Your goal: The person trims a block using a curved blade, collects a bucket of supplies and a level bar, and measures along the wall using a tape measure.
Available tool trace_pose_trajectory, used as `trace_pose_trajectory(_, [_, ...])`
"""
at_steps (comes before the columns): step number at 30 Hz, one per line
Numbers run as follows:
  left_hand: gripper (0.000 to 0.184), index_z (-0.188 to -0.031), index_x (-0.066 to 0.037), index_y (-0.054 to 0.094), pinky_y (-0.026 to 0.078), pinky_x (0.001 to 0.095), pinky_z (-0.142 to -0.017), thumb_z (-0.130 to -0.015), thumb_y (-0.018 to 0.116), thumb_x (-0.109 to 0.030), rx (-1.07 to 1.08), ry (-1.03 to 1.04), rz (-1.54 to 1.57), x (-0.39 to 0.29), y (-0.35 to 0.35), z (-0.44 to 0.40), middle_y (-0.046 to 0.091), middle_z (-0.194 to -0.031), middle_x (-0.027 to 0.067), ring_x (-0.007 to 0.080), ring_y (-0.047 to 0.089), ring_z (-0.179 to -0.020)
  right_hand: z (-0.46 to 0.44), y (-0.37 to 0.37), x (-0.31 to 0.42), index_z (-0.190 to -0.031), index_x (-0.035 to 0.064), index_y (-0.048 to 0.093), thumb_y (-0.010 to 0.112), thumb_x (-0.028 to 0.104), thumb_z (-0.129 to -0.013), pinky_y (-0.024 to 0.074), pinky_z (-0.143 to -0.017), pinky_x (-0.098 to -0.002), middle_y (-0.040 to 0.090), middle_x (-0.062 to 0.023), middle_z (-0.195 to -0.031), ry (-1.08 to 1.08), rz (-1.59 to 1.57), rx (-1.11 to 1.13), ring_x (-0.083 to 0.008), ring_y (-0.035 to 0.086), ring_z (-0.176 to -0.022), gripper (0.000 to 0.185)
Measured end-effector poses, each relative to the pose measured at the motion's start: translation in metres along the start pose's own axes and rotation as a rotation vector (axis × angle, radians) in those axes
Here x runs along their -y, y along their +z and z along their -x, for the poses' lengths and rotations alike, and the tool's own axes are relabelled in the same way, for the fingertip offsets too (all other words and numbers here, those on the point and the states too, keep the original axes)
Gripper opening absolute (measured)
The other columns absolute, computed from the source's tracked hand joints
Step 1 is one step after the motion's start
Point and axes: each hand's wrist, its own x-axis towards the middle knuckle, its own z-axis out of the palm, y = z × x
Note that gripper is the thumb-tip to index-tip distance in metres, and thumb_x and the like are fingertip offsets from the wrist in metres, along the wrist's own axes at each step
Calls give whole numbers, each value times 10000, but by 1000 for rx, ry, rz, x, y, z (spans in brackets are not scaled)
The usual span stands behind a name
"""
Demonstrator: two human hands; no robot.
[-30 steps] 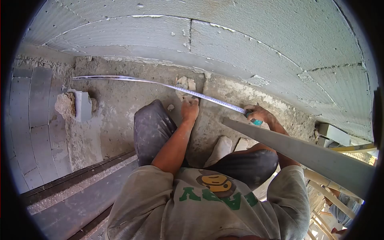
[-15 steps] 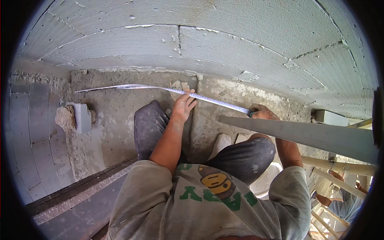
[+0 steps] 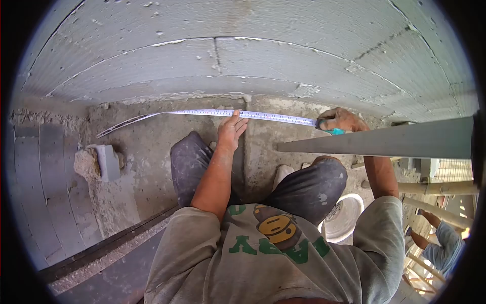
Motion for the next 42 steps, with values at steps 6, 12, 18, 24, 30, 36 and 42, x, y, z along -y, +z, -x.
trace_pose_trajectory(6, [407, -1151, -58, 535, 470, 343, -850, -869, 635, -334, 74, -4, -68, 5, 51, -4, 607, -1074, 89, 235, 598, -984, 24, -7, -1, -1108, 40, 652, 689, 423, -731, 473, -781, -319, 661, -114, -999, -10, 2, 5, -214, 615, -893, 539])
trace_pose_trajectory(12, [400, -1177, -62, 526, 460, 346, -875, -875, 622, -307, 93, -4, -56, 11, 47, -6, 596, -1109, 82, 225, 582, -1025, 32, -1, 17, -1140, 28, 638, 693, 340, -766, 474, -709, -302, 669, -61, -899, 73, -85, 125, -138, 599, -775, 490])
trace_pose_trajectory(18, [346, -1202, -86, 510, 446, 388, -915, -895, 581, -228, 134, 136, 168, -9, 20, -5, 593, -1138, 72, 244, 565, -1065, 24, -6, 7, -1132, 18, 644, 695, 404, -720, 467, -705, -303, 672, -56, -873, -173, -106, 130, -157, 591, -780, 566])
trace_pose_trajectory(24, [287, -1131, -65, 523, 456, 382, -902, -885, 569, -204, 276, 93, 11, 11, 35, -8, 619, -1023, 89, 221, 596, -967, 5, 4, 29, -1051, 48, 686, 648, 441, -750, 456, -770, -307, 669, -86, -1005, -21, 26, 55, -191, 602, -833, 497])
trace_pose_trajectory(30, [433, -1278, -26, 446, 454, 367, -903, -903, 529, -224, 194, -105, -272, 50, 16, 13, 595, -1186, 143, 251, 585, -1061, -24, 21, 8, -1201, -23, 571, 632, 582, -701, 431, -897, -357, 652, -141, -1035, -1, 133, -198, -269, 581, -996, 786])
trace_pose_trajectory(36, [375, -1228, -46, 513, 480, 362, -851, -906, 518, -238, -136, -163, -263, 44, -15, 28, 626, -1143, 133, 235, 611, -1012, -16, 25, -66, -1198, -27, 558, 713, 430, -732, 444, -895, -360, 641, -172, -1070, 37, -385, -41, -274, 589, -1017, 670])
trace_pose_trajectory(42, [453, -1259, -48, 501, 472, 356, -858, -897, 526, -320, -86, -117, -340, 32, -7, 11, 611, -1183, 97, 218, 594, -1044, 75, 50, -100, -989, 3, 665, 723, 410, -744, 508, -631, -310, 658, -108, -861, 333, -626, -473, -177, 643, -707, 478])
